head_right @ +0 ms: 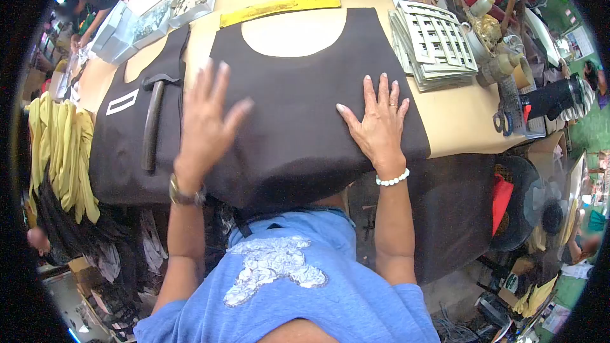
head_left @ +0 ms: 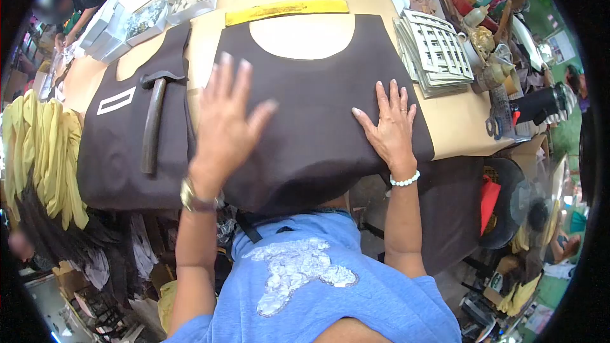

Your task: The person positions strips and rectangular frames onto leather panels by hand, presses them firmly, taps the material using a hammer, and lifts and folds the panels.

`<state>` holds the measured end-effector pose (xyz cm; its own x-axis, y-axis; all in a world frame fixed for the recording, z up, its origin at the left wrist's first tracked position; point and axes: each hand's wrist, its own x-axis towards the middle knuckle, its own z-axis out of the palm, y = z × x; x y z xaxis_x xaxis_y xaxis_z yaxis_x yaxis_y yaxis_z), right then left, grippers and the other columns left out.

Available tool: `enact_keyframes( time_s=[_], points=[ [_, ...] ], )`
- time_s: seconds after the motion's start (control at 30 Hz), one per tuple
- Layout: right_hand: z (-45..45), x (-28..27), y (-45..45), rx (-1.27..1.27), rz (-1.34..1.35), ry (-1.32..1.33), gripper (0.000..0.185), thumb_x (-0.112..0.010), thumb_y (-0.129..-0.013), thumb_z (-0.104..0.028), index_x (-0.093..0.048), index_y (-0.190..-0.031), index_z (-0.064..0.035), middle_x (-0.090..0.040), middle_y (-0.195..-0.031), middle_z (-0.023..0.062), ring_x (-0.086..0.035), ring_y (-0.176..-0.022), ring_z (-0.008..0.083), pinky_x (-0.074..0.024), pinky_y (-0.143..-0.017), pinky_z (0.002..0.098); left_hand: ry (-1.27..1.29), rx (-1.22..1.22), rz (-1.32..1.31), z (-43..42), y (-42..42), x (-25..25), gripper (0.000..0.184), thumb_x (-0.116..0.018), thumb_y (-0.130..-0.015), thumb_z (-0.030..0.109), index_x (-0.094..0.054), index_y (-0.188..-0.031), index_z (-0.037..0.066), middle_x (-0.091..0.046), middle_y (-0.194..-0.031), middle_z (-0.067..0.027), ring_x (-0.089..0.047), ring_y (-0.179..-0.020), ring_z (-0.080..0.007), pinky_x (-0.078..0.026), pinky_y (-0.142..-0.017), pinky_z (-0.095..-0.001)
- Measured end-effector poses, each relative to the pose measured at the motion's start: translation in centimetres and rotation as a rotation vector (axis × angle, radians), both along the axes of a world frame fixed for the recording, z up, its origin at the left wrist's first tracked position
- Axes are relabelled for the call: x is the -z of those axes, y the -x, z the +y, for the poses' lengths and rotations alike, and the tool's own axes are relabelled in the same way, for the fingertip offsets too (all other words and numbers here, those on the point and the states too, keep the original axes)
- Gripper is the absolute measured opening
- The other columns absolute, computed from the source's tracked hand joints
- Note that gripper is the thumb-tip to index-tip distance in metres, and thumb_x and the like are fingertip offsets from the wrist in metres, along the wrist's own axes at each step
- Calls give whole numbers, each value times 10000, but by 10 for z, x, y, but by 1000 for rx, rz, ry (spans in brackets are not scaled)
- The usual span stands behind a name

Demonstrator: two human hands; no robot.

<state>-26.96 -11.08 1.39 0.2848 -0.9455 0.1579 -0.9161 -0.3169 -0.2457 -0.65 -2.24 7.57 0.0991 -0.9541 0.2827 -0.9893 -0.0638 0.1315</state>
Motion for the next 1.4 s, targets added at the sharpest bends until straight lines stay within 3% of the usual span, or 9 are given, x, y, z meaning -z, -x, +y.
enact_keyframes(
  time_s=[0.13, 0.5, 0.7, 0.97, 1.07, 1.17, 1.2, 1.3, 1.4],
  points=[
    [-1, -2, 2, -7, -3, 8, 787, -532, -828, -577, -359, -1392, -57, -259, -1454, 244, -208, -1351, 424, -148, -1075, 593, -171, 195, 72, 34, 39, 31, 905, -583, -741, 647, -329, -1413, 96, -197, -1492, -194, -162, -1378, -380, -131, -1070, -602],
    [-16, -16, -2, -86, 82, -2, 744, -544, -827, -564, -409, -1364, -67, -290, -1437, 250, -242, -1337, 428, -178, -1056, 595, -249, 106, 180, 65, 56, 48, 922, -651, -696, 610, -363, -1389, 74, -242, -1468, -213, -186, -1364, -402, -134, -1050, -623],
    [-117, -27, -82, -377, -125, 255, 505, -504, -893, -414, -519, -1253, -60, -412, -1361, 207, -374, -1266, 357, -273, -1018, 566, -85, 249, 202, 32, 54, 43, 830, -573, -769, 613, -390, -1373, 74, -254, -1468, -191, -177, -1371, -383, -123, -1045, -639],
    [-215, 4, -183, -395, 8, 170, 373, -521, -877, -302, -560, -1177, -85, -434, -1341, 159, -389, -1243, 324, -255, -1017, 575, -162, 208, 247, 30, 60, 59, 776, -526, -805, 606, -388, -1381, 103, -257, -1468, -174, -200, -1369, -357, -138, -1039, -649],
    [-214, -2, -183, -481, 1, 218, 303, -557, -864, -293, -587, -1056, -61, -549, -1206, 162, -497, -1130, 322, -357, -954, 511, -161, 194, 261, 34, 61, 60, 774, -514, -809, 617, -394, -1380, 107, -260, -1467, -174, -206, -1368, -356, -150, -1032, -655],
    [-208, -18, -179, -482, -266, 117, 239, -610, -838, -268, -590, -944, -55, -653, -944, 143, -613, -898, 309, -466, -784, 418, -140, 191, 283, 35, 62, 60, 762, -507, -816, 612, -403, -1373, 104, -271, -1461, -179, -221, -1359, -366, -163, -1027, -656],
    [-208, -21, -181, -559, -345, 284, 209, -639, -824, -242, -585, -894, -53, -653, -726, 117, -629, -682, 302, -479, -622, 374, -128, 194, 287, 35, 62, 60, 754, -503, -820, 608, -407, -1371, 102, -275, -1459, -182, -228, -1356, -371, -168, -1025, -656],
    [-169, -61, -168, -576, -499, 307, 220, -637, -828, -274, -598, -866, -61, -655, -722, 114, -630, -664, 293, -483, -606, 370, -102, 202, 296, 35, 60, 61, 710, -493, -845, 572, -407, -1370, 102, -294, -1446, -194, -249, -1341, -389, -181, -1022, -653],
    [-119, -93, -141, -617, -385, 198, 253, -643, -823, -304, -604, -809, -55, -657, -733, 115, -634, -672, 282, -483, -612, 362, -52, 192, 308, 36, 59, 66, 609, -574, -837, 413, -459, -1308, 43, -342, -1406, -211, -285, -1321, -381, -224, -1029, -612]
  ],
)
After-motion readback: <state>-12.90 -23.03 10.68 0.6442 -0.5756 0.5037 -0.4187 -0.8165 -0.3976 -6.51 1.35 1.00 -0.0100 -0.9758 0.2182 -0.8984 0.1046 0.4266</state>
